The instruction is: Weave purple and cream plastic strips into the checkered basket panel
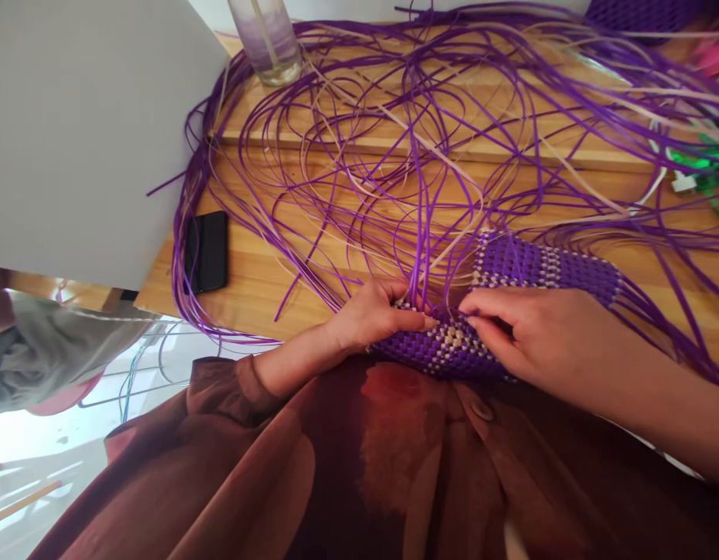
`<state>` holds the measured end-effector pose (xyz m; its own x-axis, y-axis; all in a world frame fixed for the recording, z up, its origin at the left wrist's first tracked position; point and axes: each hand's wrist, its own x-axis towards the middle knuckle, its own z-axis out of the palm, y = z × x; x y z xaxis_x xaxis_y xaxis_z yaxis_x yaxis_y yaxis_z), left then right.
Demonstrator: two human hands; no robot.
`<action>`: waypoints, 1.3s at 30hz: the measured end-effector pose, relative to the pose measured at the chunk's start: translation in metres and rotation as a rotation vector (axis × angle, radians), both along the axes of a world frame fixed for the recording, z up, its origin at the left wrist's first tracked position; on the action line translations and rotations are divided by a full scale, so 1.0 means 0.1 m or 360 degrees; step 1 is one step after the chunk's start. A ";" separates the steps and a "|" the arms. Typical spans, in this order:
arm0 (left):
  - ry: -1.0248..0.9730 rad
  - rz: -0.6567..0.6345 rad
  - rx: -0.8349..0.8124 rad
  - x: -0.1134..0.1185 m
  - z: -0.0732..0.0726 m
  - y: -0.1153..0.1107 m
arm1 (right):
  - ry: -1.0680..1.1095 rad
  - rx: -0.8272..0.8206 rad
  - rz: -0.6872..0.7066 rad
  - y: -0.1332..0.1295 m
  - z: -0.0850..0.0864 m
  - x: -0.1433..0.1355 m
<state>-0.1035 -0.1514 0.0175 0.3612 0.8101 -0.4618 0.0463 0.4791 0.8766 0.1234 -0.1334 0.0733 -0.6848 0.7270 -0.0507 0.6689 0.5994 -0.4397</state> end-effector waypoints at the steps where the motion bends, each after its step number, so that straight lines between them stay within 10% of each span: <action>1: 0.0015 -0.0008 0.0029 0.00 0.00 0.00 | 0.0026 -0.0109 -0.0064 0.01 0.00 -0.02; 7: 0.0008 -0.0065 0.0173 -0.02 -0.05 -0.01 | 0.0530 -0.1151 -0.0566 0.07 -0.13 -0.24; 15: 0.0266 -0.0027 0.0330 0.02 -0.02 -0.01 | 0.0822 -0.1305 -0.0742 -0.04 -0.22 -0.43; 20: 0.0380 -0.0001 0.0381 0.06 0.01 -0.02 | 0.0817 -0.1142 -0.0668 -0.07 -0.24 -0.41; 28: 0.0134 0.0061 0.0303 0.08 -0.06 -0.04 | 0.0029 0.0087 -0.0045 0.01 -0.13 -0.11; 39: 0.0152 0.0073 0.0318 0.07 -0.08 -0.05 | 0.0134 -0.0404 -0.0113 0.42 -0.16 -0.45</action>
<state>-0.0967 -0.1563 0.0099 0.2840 0.9035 -0.3209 0.1158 0.2999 0.9469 0.0789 -0.0916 0.0570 -0.6422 0.7445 -0.1826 0.6599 0.4158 -0.6258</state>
